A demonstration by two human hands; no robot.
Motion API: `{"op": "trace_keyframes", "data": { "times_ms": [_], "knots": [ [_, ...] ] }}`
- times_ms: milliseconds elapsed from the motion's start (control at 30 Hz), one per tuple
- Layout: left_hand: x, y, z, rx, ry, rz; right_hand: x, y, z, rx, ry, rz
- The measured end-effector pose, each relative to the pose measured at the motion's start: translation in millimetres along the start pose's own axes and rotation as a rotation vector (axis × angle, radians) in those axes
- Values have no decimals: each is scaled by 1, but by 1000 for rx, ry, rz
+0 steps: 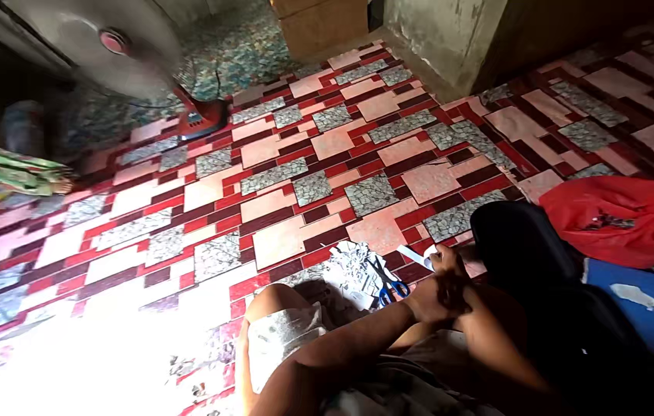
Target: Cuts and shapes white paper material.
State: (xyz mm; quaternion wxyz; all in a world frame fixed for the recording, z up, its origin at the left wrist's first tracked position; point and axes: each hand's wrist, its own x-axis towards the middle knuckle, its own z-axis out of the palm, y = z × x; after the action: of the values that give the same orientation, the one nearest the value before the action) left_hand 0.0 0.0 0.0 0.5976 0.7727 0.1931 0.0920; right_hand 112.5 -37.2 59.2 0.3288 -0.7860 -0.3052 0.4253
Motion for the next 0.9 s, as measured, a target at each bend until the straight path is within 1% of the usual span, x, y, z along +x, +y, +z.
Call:
{"op": "trace_keyframes", "data": {
  "times_ms": [33, 67, 100, 133, 167, 233, 300, 333, 367, 400, 467, 533, 600, 633, 667, 700, 733, 767, 833, 867, 900],
  "knots": [
    [-13, 5, 3, -63, -124, 35, 39, 26, 11, 52, 15, -76],
    [-28, 6, 3, -101, -244, 43, 73, 55, 24, 63, 100, -173],
    [-43, 2, 0, -92, -313, 54, 91, 70, 30, 76, 133, -213],
    [-58, -5, -7, -53, -306, 73, 94, 74, 30, 93, 138, -222],
    [-71, -13, -18, -13, -229, 77, 89, 70, 28, 135, 134, -223],
    [-93, -26, -45, 43, 36, 24, 71, 60, 28, 198, 113, -267],
    [-105, -34, -70, 98, 299, 3, 50, 48, 33, 162, 43, -342],
    [-107, -37, -80, 120, 371, 18, 39, 38, 37, 121, -18, -378],
    [-109, -36, -89, 140, 386, 24, 27, 26, 41, 75, -97, -407],
    [-110, -35, -96, 167, 345, 6, 16, 14, 47, 32, -185, -436],
    [-112, -33, -103, 268, 170, -57, -4, -8, 60, -40, -372, -490],
    [-119, -39, -102, 282, 34, -75, -17, -27, 71, -98, -488, -539],
    [-130, -50, -93, 116, 32, -45, -21, -37, 82, -96, -526, -593],
    [-135, -53, -90, 8, 59, -49, -20, -39, 86, -61, -537, -621],
    [-141, -56, -89, -82, 120, -53, -17, -39, 89, -8, -547, -633],
    [-146, -57, -90, -163, 223, -49, -12, -37, 90, 33, -530, -628],
    [-150, -59, -93, -258, 361, -37, -5, -35, 90, 36, -474, -612],
    [-153, -61, -97, -406, 506, -38, 5, -30, 89, 21, -391, -562],
    [-160, -63, -104, -786, 747, -107, 32, -3, 89, -43, -198, -416],
    [-163, -68, -106, -920, 812, -167, 44, 19, 90, -107, -120, -346],
    [-165, -75, -106, -991, 837, -229, 53, 43, 92, -186, -72, -293]
  ]
}}
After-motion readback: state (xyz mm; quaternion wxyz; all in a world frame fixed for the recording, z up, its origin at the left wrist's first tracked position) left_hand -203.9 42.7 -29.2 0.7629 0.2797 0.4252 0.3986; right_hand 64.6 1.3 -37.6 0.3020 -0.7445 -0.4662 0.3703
